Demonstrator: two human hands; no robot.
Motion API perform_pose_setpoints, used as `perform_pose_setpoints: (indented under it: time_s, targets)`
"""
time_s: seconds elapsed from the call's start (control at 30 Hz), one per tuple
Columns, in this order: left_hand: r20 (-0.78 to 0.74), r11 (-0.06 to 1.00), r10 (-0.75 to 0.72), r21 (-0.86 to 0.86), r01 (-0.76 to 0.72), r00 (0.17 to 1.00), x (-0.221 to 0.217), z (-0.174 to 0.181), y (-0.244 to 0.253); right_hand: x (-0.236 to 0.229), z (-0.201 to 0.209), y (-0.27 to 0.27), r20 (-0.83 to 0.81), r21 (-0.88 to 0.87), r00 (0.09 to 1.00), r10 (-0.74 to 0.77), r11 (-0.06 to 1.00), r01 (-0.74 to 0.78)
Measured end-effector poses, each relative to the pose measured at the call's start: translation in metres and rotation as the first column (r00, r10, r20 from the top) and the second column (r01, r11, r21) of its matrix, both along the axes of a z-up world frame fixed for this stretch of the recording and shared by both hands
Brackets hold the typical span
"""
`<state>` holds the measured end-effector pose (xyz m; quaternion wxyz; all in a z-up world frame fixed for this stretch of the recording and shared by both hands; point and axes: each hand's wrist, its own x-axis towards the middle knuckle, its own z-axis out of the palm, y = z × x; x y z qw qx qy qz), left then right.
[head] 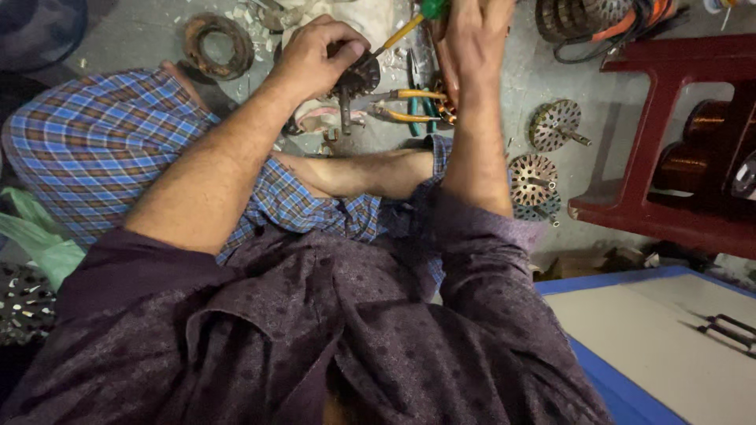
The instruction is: The person sits on the floor and uses pliers and a screwdriver to manipulate and adjust a circular electrical component, likely a motor armature. They repeatedly pry and twist parts of the component while surrounded by similar parts and tools.
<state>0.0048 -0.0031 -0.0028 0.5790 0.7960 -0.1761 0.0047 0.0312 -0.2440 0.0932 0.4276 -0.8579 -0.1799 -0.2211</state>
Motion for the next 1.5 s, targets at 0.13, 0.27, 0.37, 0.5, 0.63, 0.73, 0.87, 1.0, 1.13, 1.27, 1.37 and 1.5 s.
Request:
perform_pose_setpoints:
  time_s: [0.13,0.27,0.37,0.5,0.63,0.73,0.87,1.0,1.13,1.27,1.37,1.5]
  targets:
    - [-0.04,0.998,-0.053,-0.028,0.052,0.998,-0.009,0.013,0.001,-0.032,0.012,0.022,-0.125,0.349,0.985,0.119,0.935,-0.069]
    - [0.09,0.998,-0.064,-0.005,0.064,0.994,-0.015,0.017,-0.002,-0.026,0.031,0.031,-0.216,0.405,0.968,0.126,0.914,-0.029]
    - [0.076,0.999,-0.049,0.018,0.048,0.996,-0.019,0.014,-0.003,-0.032,0.03,0.035,0.238,-0.048,0.962,-0.136,0.987,0.152]
    - [0.196,0.997,-0.06,0.062,0.048,0.979,-0.015,0.011,-0.002,-0.081,0.016,0.042,0.176,0.11,0.984,-0.005,0.994,-0.015]
    - [0.175,0.996,-0.088,0.038,0.082,0.981,-0.015,0.006,-0.006,-0.101,0.032,0.04,-0.036,0.29,0.998,0.048,0.956,-0.035]
    - [0.174,0.996,-0.072,0.067,0.061,0.982,-0.019,0.004,-0.005,-0.102,0.075,0.036,-0.191,-0.029,0.98,-0.06,0.998,0.055]
    - [0.173,0.989,-0.103,0.121,0.083,0.979,-0.019,0.011,-0.003,-0.08,0.137,0.022,-0.413,-0.464,0.91,-0.048,0.871,-0.165]
    - [0.201,0.983,-0.06,0.183,0.023,0.978,-0.023,0.027,-0.004,-0.083,0.17,0.015,-0.533,-0.554,0.845,-0.044,0.774,-0.308]
    - [0.447,0.98,0.121,0.088,-0.178,0.886,-0.021,0.038,0.005,-0.089,0.163,0.016,-0.535,-0.538,0.844,-0.036,0.785,-0.307]
    - [0.295,0.959,0.084,0.234,-0.157,0.952,-0.02,0.037,0.009,-0.094,0.112,0.03,-0.545,-0.514,0.838,-0.026,0.8,-0.309]
    - [0.217,0.943,0.144,0.266,-0.2,0.965,-0.017,0.021,0.011,-0.111,0.078,0.031,-0.442,-0.516,0.895,0.057,0.801,-0.306]
    - [0.344,0.923,0.205,0.242,-0.298,0.916,-0.007,-0.008,0.009,-0.116,0.063,0.03,-0.48,-0.631,0.871,-0.101,0.729,-0.264]
